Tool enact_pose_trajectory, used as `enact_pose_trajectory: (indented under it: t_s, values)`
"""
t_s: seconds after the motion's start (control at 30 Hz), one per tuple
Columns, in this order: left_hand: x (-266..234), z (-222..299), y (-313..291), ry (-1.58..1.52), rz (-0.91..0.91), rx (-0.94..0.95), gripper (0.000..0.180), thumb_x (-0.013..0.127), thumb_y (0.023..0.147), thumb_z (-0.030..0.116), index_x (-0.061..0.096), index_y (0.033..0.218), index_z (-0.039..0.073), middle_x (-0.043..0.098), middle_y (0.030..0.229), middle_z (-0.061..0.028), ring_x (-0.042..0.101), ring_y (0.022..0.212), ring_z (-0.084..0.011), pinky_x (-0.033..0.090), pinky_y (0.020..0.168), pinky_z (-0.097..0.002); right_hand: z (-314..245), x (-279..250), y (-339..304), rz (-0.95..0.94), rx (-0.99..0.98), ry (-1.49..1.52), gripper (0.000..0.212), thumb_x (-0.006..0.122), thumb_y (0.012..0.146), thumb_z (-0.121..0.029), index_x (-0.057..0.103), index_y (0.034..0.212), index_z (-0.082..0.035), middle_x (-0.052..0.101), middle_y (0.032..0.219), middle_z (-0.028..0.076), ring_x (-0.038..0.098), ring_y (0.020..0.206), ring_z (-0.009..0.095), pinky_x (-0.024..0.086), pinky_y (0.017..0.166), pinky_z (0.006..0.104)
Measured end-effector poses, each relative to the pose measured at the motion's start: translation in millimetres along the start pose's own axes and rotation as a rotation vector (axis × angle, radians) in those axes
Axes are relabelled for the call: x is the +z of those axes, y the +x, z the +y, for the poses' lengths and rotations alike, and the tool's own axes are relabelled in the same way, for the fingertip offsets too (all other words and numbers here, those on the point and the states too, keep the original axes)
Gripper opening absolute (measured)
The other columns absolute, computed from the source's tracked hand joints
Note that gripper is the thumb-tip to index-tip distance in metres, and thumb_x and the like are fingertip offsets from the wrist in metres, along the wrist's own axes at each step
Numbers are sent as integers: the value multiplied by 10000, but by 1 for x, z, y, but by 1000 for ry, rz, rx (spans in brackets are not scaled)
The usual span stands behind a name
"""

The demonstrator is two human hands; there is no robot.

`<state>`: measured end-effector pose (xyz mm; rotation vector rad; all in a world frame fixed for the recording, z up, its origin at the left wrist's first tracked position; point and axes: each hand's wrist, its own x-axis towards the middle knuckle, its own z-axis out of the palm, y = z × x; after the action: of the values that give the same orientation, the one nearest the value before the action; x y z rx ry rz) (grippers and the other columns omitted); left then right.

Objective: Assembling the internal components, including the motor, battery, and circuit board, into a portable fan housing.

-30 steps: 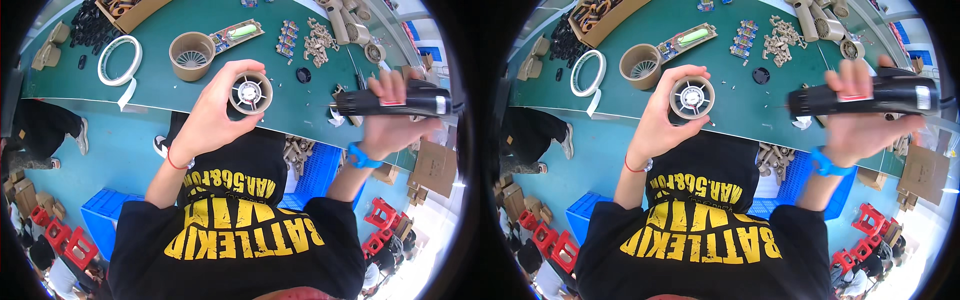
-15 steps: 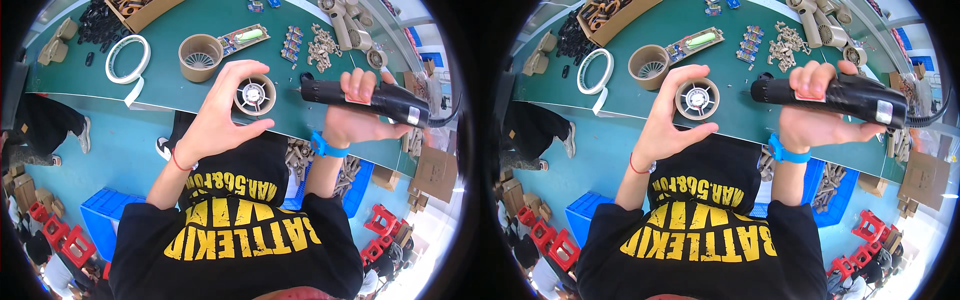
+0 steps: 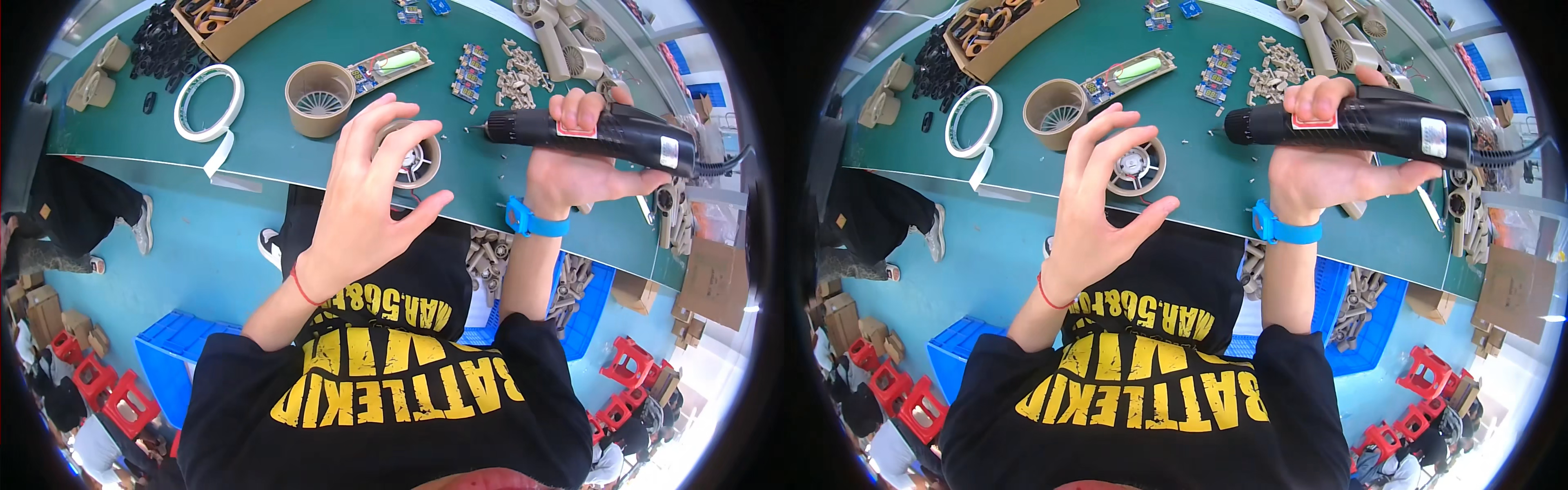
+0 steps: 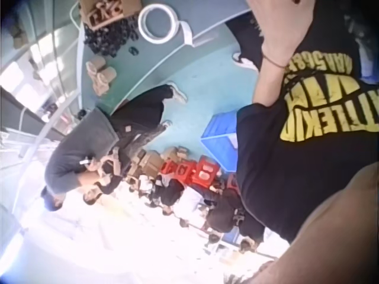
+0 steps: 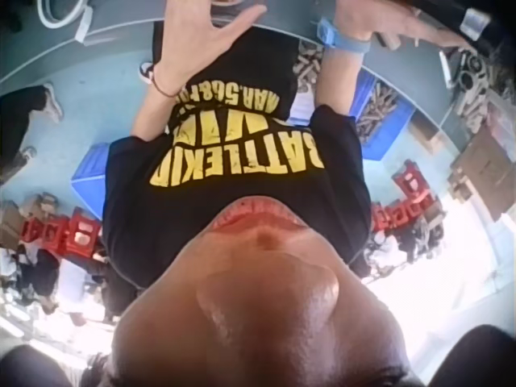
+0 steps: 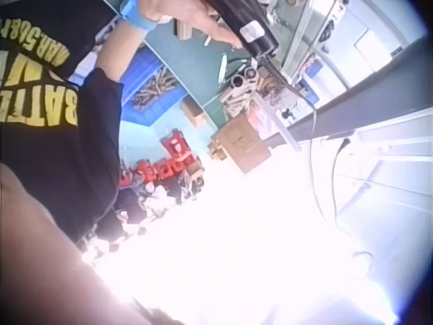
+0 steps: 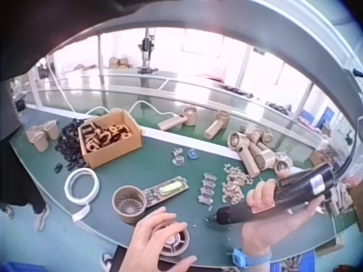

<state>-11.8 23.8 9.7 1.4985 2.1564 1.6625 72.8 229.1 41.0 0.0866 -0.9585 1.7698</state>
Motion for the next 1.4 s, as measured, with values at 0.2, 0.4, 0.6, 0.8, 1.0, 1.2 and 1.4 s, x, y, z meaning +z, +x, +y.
enact_pose_trajectory:
  t_s: [0.2, 0.4, 0.6, 0.8, 1.0, 1.2, 1.4]
  values:
    - [-5, 4, -1, 23, 18, 34, 597, 835, 705, 91, 603, 1254, 70, 506, 1340, -141, 433, 1355, -382, 398, 1076, -459, -6, 0, 0, -76, 27, 53, 1023, 330, 765, -948, 582, 1152, -36, 475, 661, 32, 408, 623, 160, 345, 620, 311]
    - [-5, 14, 11, 62, 35, 130, 526, 855, 659, 109, 699, 1161, 121, 566, 1306, -105, 438, 1348, -376, 375, 1080, -476, -47, 18, -3, -188, 115, 269, 770, 479, 854, -795, 612, 1125, -86, 537, 697, 2, 440, 648, 134, 358, 591, 279]
    - [-1, 19, 21, -7, 25, 195, 234, 840, 651, 94, 785, 870, 156, 660, 1220, -50, 474, 1325, -361, 390, 1063, -450, -65, 37, -5, -172, 196, 404, 570, 539, 884, -687, 569, 1035, -138, 546, 657, -37, 497, 620, 102, 440, 592, 257]
    - [-4, 25, 18, 112, 25, 214, 184, 851, 635, 143, 749, 787, 146, 678, 1175, -21, 500, 1303, -342, 383, 1050, -461, -65, 38, -12, -193, 177, 389, 597, 508, 886, -721, 563, 1060, -152, 545, 655, -39, 501, 601, 96, 461, 580, 261]
    - [-6, 29, 18, 220, 20, 258, 178, 846, 624, 170, 706, 727, 131, 682, 1144, -1, 530, 1273, -322, 372, 1054, -487, -66, 46, -17, -274, 90, 182, 603, 553, 861, -741, 583, 988, -153, 561, 635, -38, 530, 550, 78, 461, 511, 203]
    - [-8, 33, 16, 287, 9, 257, 175, 841, 619, 171, 685, 686, 128, 686, 1117, 14, 536, 1269, -293, 368, 1064, -497, -62, 54, -24, -344, 95, 144, 601, 580, 843, -752, 582, 997, -172, 567, 632, -48, 533, 553, 73, 459, 513, 210]
    - [-13, 26, 8, 128, 29, 69, 593, 902, 599, 184, 676, 1141, 97, 597, 1289, -75, 528, 1264, -323, 390, 1067, -445, -52, 59, -20, -463, 98, 155, 607, 667, 779, -748, 590, 986, -182, 582, 638, -55, 536, 557, 68, 455, 537, 201]
